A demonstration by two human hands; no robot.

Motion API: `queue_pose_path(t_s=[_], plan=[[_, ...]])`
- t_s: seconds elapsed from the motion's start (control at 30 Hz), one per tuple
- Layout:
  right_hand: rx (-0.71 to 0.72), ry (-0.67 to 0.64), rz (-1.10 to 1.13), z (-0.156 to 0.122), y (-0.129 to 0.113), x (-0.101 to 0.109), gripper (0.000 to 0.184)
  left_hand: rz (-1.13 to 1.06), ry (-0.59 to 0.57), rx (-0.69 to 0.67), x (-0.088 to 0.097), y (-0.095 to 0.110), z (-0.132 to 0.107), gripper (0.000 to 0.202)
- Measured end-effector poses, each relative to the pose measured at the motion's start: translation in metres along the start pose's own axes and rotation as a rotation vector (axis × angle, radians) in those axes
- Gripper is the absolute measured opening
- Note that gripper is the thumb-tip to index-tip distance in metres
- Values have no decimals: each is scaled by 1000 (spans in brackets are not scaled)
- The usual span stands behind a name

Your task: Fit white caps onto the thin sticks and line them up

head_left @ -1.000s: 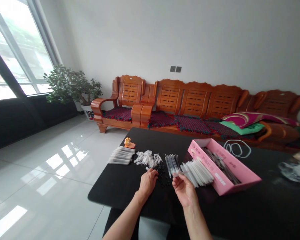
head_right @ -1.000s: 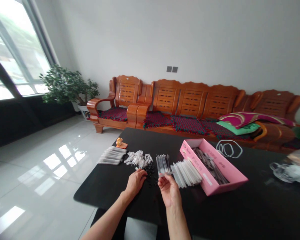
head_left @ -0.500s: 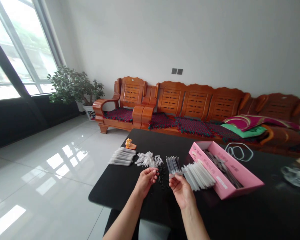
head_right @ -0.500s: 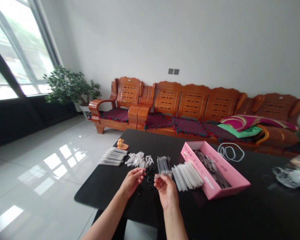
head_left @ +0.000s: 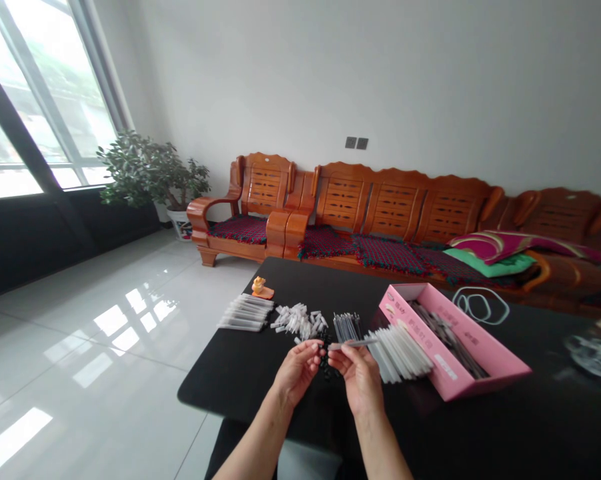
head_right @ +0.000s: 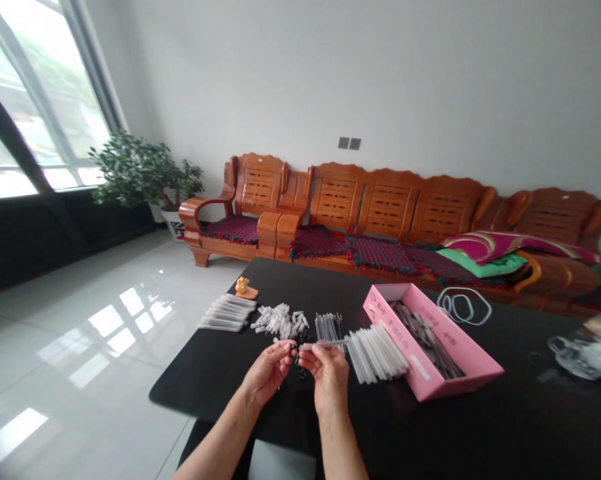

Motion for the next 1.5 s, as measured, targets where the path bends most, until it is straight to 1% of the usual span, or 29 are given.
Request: queue_pose_path(t_s=[0.1, 0.4, 0.7, 1.03, 1.5], plan=[[47, 9, -10, 0, 1, -1, 29, 24, 16, -10, -3, -1, -4, 19], [73, 26, -43, 2, 4, 2, 32, 26, 35, -14, -8, -4, -3, 17], [111, 65, -71, 4, 7, 6, 36, 87, 70, -59, -9, -5, -5, 21], [119, 82, -82, 6, 10, 9, 37, 149, 92, -125, -12, -5, -6, 30], [100, 79, -88, 6, 12, 9, 36, 162, 101, -143, -11, -7, -5, 32]])
Point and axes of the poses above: each hand's wrist, its own z-axis towards the middle knuckle, its own x-axis out of the back of the hand, y = z × x, the point moved 1 cm from there along z, towards the middle knuckle, and after that the axes turned 15 degrees about y, right-handed, at the moved point
